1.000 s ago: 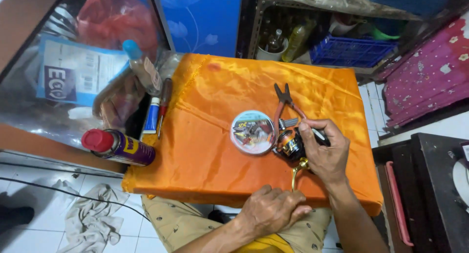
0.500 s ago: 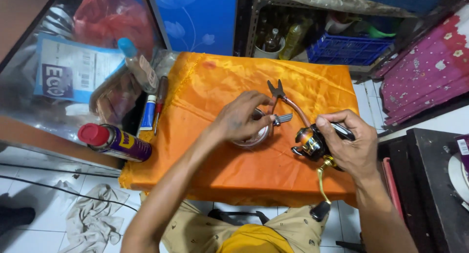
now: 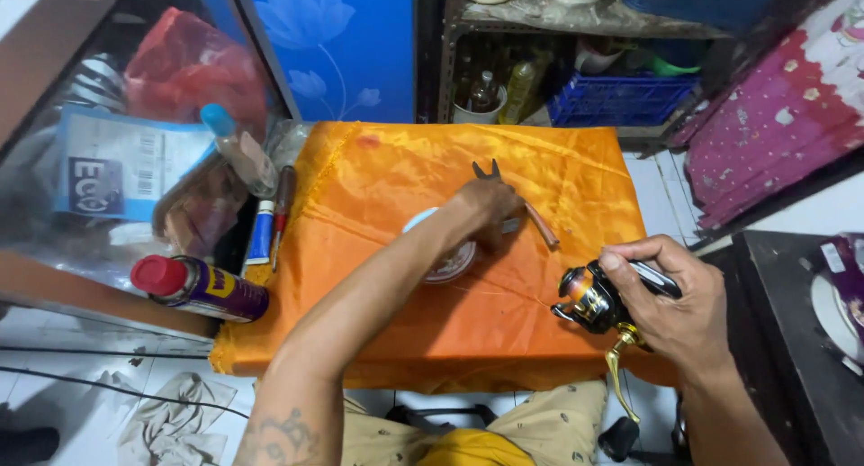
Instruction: Assembling a fishing reel by attaching the spool and handle and adjusting with pliers.
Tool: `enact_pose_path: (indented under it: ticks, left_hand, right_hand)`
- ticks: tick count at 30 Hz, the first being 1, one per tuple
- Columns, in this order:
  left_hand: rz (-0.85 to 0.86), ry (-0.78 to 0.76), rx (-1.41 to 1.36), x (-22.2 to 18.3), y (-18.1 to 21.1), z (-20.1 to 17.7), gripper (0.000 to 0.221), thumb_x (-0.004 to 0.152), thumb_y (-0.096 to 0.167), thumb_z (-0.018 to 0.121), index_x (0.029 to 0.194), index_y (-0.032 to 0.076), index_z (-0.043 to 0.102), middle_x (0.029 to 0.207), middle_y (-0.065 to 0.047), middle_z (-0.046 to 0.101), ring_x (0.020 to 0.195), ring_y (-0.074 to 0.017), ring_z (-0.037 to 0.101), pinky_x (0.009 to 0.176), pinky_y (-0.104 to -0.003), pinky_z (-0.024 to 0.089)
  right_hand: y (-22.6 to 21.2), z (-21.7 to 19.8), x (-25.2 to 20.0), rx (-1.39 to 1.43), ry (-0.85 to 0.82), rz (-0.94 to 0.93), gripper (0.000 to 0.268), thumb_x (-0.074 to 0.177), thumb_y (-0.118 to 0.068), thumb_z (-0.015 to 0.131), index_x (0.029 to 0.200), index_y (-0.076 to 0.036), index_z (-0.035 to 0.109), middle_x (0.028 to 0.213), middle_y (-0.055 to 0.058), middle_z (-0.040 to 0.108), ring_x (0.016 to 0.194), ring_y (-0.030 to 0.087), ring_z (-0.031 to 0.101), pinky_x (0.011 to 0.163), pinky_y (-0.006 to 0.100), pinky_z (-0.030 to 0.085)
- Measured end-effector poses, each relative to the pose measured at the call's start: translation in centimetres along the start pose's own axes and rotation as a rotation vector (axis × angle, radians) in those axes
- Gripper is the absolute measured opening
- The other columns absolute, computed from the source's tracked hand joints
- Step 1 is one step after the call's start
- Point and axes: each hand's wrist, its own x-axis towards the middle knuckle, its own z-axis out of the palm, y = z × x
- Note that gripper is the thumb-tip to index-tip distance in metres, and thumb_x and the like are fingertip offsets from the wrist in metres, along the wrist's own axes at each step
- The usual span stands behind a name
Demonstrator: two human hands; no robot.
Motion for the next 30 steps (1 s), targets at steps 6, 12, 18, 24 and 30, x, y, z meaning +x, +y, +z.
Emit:
enact_pose_path:
  ticks: [6, 12, 18, 24, 30]
  left_hand:
    - [0.045, 0.055, 0.006, 3.5, -4.2, 1.8, 0.046, 0.089, 0.056, 0.064, 0.109, 0.014, 0.069, 0.105, -0.01, 0.073, 0.093, -0.0316, 0.072, 0.074, -0.05, 0.06]
    - [-0.308, 0.137, -0.234, 3.9, -6.9, 3.1, 0.046, 0.091, 0.043, 0.065, 0.121, 0.009, 0.059, 0.114, -0.018, 0.068, 0.098, -0.0381, 0.072, 0.07, -0.052, 0.06]
    - [-0.571, 0.294, -0.582, -2.2, -8.2, 0.1, 0.056, 0.075, 0.023, 0.07, 0.124, 0.005, 0.05, 0.112, -0.019, 0.07, 0.106, -0.0419, 0.069, 0.084, -0.052, 0.057]
    - [-0.582, 0.338, -0.596, -0.8, -10.6, 1.9, 0.033, 0.075, 0.014, 0.055, 0.102, 0.001, 0.07, 0.104, -0.021, 0.072, 0.097, -0.0407, 0.07, 0.081, -0.047, 0.057]
    - [-0.505, 0.38, -0.363, 2.2, -14.0, 4.4, 0.039, 0.079, 0.038, 0.084, 0.096, 0.005, 0.073, 0.093, -0.015, 0.073, 0.09, -0.0364, 0.073, 0.075, -0.048, 0.06]
  right_hand:
    - [0.6, -0.4, -0.4, 0.064, -0.003, 0.023, 0.011, 0.094, -0.014, 0.074, 0.096, -0.003, 0.074, 0.096, 0.007, 0.079, 0.082, 0.006, 0.069, 0.071, 0.017, 0.052]
    - [1.6, -0.3, -0.6, -0.017, -0.042, 0.037, 0.012, 0.092, -0.019, 0.076, 0.095, -0.007, 0.076, 0.089, -0.001, 0.078, 0.075, 0.003, 0.064, 0.067, 0.019, 0.048]
    - [1.3, 0.2, -0.4, 0.024, -0.073, 0.01, 0.015, 0.091, -0.021, 0.075, 0.095, -0.006, 0.076, 0.092, 0.002, 0.079, 0.079, 0.005, 0.069, 0.069, 0.019, 0.052]
    - [0.5, 0.3, -0.5, -0.034, -0.063, 0.038, 0.013, 0.094, -0.02, 0.075, 0.093, -0.007, 0.074, 0.086, -0.001, 0.076, 0.07, 0.003, 0.061, 0.062, 0.02, 0.045]
    - [-0.4, -1.1, -0.8, 0.052, -0.04, -0.07, 0.012, 0.095, -0.011, 0.073, 0.098, 0.0, 0.073, 0.098, 0.008, 0.077, 0.079, 0.006, 0.067, 0.071, 0.017, 0.051]
